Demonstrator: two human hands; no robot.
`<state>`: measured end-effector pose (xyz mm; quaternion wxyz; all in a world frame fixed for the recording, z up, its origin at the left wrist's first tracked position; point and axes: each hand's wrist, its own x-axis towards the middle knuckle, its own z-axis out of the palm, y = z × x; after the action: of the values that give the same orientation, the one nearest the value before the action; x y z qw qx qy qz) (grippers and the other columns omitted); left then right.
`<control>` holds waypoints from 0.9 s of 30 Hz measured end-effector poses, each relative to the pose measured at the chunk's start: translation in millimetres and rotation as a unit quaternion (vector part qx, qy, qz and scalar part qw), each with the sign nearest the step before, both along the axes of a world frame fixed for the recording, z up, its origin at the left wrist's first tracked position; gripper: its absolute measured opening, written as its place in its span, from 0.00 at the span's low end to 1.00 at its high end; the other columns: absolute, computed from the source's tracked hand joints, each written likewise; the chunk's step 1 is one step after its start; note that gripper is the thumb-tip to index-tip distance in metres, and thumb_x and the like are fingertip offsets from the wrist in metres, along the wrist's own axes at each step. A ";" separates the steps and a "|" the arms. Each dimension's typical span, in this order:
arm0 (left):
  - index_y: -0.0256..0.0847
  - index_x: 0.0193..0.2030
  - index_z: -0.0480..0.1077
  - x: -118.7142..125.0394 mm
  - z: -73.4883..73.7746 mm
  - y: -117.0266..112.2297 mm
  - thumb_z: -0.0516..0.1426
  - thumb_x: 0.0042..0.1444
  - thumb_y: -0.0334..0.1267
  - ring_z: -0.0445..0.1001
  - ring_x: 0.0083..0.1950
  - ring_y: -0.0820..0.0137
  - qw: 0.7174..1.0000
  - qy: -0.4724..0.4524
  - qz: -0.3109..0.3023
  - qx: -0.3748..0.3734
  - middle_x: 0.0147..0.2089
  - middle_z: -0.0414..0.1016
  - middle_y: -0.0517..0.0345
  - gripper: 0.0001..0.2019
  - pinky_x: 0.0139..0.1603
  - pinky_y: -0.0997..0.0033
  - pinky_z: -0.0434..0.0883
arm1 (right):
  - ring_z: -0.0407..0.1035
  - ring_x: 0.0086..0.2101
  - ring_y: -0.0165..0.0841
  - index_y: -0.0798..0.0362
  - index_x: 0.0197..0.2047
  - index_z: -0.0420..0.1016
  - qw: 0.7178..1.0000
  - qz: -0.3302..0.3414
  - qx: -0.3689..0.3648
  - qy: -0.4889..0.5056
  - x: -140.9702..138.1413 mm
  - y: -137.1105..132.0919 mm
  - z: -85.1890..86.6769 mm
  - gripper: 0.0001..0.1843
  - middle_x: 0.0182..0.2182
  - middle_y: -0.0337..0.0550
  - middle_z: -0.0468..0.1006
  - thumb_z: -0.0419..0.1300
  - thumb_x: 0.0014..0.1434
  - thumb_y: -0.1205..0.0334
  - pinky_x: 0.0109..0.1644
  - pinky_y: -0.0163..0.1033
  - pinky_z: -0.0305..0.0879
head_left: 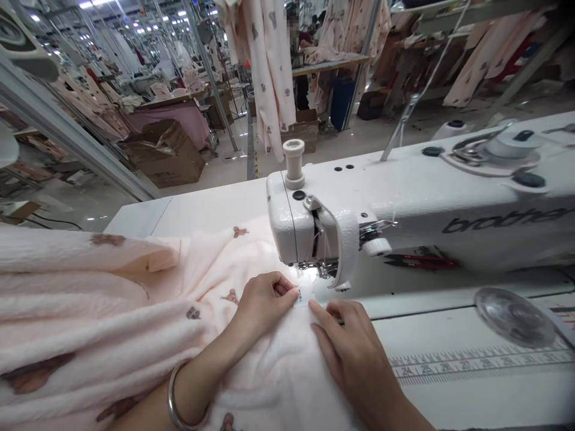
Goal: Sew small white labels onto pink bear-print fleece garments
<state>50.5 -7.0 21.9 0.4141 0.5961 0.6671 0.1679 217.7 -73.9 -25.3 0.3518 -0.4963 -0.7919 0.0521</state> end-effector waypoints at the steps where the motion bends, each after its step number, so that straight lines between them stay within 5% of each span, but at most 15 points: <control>1: 0.39 0.27 0.71 0.0 0.0 -0.1 0.58 0.49 0.41 0.70 0.30 0.72 1.000 0.001 -0.001 0.000 0.27 0.74 0.62 0.07 0.29 0.74 0.63 | 0.59 0.38 0.37 0.63 0.53 0.70 1.000 0.001 0.002 0.000 0.0 0.0 0.0 0.16 0.37 0.50 0.65 0.54 0.62 0.71 0.39 0.44 0.65; 16: 0.38 0.28 0.71 2.5 0.6 0.6 0.57 0.51 0.40 0.72 0.31 0.71 1.000 -0.002 -0.013 0.002 0.29 0.76 0.59 0.08 0.31 0.73 0.65 | 0.59 0.38 0.38 0.63 0.52 0.71 1.000 -0.002 0.025 -0.001 -1.8 1.9 1.7 0.15 0.36 0.51 0.65 0.53 0.62 0.73 0.38 0.45 0.64; 20: 0.38 0.38 0.71 -4.6 10.3 -10.1 0.57 0.55 0.38 0.73 0.34 0.69 0.994 0.043 -0.059 0.082 0.37 0.75 0.57 0.07 0.35 0.69 0.70 | 0.60 0.37 0.38 0.63 0.51 0.71 1.000 -0.005 0.025 -0.003 -2.2 2.0 2.8 0.15 0.36 0.51 0.65 0.53 0.62 0.73 0.39 0.45 0.64; 23: 0.38 0.50 0.68 -15.1 15.2 -26.9 0.54 0.59 0.32 0.73 0.46 0.65 0.952 0.125 -0.167 0.223 0.50 0.71 0.50 0.12 0.46 0.63 0.74 | 0.60 0.37 0.37 0.64 0.52 0.71 1.000 0.000 0.031 -0.002 -2.1 2.0 3.2 0.15 0.36 0.50 0.65 0.53 0.62 0.73 0.39 0.45 0.65; 27: 0.30 0.61 0.60 -25.4 7.8 -44.9 0.51 0.63 0.32 0.61 0.66 0.58 0.856 0.172 -0.352 0.338 0.63 0.62 0.40 0.19 0.63 0.57 0.68 | 0.59 0.37 0.37 0.64 0.51 0.71 0.999 0.003 0.035 -0.001 -2.3 2.0 3.0 0.15 0.35 0.50 0.64 0.53 0.62 0.74 0.39 0.45 0.64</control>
<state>25.1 -51.9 29.6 0.0976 0.9137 0.3755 0.1208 215.4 -72.0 -22.3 0.3681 -0.4817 -0.7949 0.0250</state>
